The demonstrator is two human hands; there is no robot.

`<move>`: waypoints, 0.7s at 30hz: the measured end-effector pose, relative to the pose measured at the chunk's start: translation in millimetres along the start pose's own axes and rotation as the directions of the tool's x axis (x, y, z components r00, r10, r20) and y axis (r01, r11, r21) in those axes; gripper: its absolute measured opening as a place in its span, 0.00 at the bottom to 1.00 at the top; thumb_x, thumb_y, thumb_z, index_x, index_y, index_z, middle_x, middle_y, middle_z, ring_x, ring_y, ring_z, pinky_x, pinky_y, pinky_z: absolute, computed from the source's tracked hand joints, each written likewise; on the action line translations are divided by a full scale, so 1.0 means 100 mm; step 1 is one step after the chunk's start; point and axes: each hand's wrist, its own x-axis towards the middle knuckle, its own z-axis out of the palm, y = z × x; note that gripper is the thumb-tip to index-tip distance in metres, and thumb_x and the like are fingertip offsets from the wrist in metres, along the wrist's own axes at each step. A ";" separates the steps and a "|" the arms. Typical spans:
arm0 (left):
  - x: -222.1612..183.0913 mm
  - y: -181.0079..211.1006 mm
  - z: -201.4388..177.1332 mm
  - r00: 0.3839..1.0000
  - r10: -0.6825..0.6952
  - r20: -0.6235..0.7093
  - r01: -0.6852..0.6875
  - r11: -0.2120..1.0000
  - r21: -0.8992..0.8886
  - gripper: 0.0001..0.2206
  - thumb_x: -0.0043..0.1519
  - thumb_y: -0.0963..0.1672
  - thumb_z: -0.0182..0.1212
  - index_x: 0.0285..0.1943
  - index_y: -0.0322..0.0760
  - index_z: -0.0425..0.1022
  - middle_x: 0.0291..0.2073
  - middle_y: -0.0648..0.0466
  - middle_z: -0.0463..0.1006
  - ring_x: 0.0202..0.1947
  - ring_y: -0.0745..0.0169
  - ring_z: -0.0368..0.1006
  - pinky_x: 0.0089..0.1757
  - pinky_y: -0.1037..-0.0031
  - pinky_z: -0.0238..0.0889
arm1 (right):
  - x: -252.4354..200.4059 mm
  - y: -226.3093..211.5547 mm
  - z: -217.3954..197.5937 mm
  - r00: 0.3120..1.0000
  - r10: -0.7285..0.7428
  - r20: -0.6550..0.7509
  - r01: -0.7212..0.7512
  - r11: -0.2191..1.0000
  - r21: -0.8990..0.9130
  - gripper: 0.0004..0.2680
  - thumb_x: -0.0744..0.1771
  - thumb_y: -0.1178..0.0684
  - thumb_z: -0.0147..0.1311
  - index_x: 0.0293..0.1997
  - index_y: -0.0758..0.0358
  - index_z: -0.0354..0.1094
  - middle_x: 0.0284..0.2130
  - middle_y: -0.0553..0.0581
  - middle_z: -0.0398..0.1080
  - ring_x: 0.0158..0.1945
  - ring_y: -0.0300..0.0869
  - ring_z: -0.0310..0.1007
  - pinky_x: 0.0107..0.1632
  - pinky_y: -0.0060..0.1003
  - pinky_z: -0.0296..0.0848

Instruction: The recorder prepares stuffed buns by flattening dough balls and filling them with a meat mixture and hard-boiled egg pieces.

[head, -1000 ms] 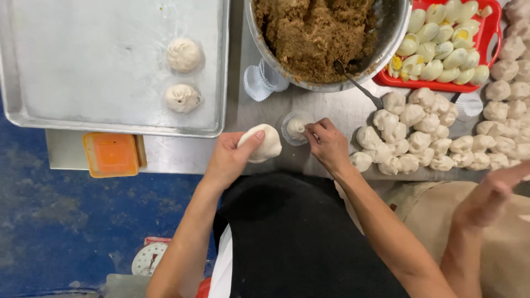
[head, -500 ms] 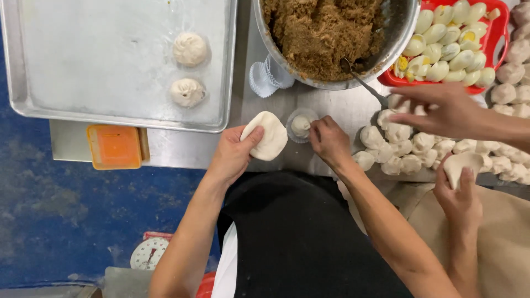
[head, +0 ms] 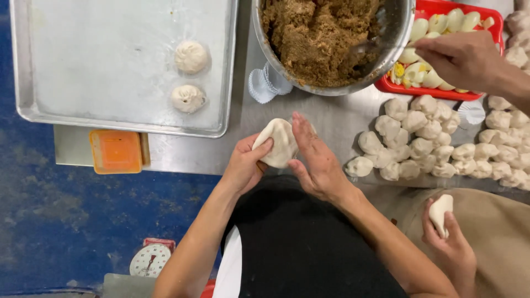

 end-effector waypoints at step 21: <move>0.04 0.10 -0.12 0.999 0.013 0.037 -0.028 0.885 0.465 0.17 0.65 0.43 0.63 0.61 0.28 0.76 0.47 0.52 0.83 0.46 0.68 0.77 0.49 0.74 0.71 | 2.45 1.37 -1.47 0.865 0.388 -0.318 -0.266 0.893 0.364 0.07 0.72 0.53 0.48 0.42 0.59 0.74 0.27 0.48 0.77 0.30 0.30 0.77 0.32 0.26 0.75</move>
